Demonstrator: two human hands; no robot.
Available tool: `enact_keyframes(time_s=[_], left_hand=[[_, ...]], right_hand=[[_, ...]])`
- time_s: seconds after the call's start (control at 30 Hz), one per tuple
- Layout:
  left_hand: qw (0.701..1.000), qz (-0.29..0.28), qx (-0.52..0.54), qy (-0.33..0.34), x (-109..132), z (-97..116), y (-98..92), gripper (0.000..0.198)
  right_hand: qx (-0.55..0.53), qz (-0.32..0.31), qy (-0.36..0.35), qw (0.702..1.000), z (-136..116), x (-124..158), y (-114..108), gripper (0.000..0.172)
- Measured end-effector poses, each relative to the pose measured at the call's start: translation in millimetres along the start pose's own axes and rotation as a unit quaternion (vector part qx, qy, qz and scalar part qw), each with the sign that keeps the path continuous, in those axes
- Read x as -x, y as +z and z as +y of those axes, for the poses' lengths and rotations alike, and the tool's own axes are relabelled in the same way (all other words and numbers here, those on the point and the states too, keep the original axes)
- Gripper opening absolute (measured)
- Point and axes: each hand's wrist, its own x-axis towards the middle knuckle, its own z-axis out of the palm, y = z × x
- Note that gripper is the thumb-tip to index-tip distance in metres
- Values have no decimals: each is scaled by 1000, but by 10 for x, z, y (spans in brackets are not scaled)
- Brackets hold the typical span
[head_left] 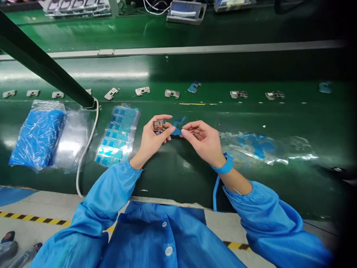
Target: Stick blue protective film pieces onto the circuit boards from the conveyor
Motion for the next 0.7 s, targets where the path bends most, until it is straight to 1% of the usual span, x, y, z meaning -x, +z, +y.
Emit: enact_keyframes(time_s=[0.1, 0.2, 0.33, 0.4, 0.43, 0.5, 0.57, 0.6, 0.7], left_hand=[[1000, 4, 7, 2, -6, 3, -13, 54], [1000, -5, 11, -2, 1, -9, -11, 51], [1000, -25, 3, -3, 7, -28, -8, 48], [1000, -24, 7, -3, 2, -28, -5, 51], [1000, -19, 17, -12, -2, -25, -5, 54], [996, -13, 61, -58, -15, -13, -13, 55], [987, -20, 110, -112, -28, 1, -34, 48], [984, -27, 124, -128, -33, 6, -48, 45], [981, -51, 127, -137, -33, 9, -86, 42]], right_hand=[[66, -5, -49, 997, 42, 6, -33, 18], [105, -2, -63, 992, 69, 6, -47, 17], [122, -3, -72, 990, 67, 3, -43, 17], [130, -6, -86, 988, 61, -1, -39, 16], [137, -4, -95, 986, 60, -5, -40, 16], [146, 11, -106, 983, 56, -17, -49, 16], [130, 25, -93, 987, 46, -32, -66, 17], [109, 24, -78, 991, 36, -37, -75, 19], [36, -17, -27, 999, -13, -37, -90, 29]])
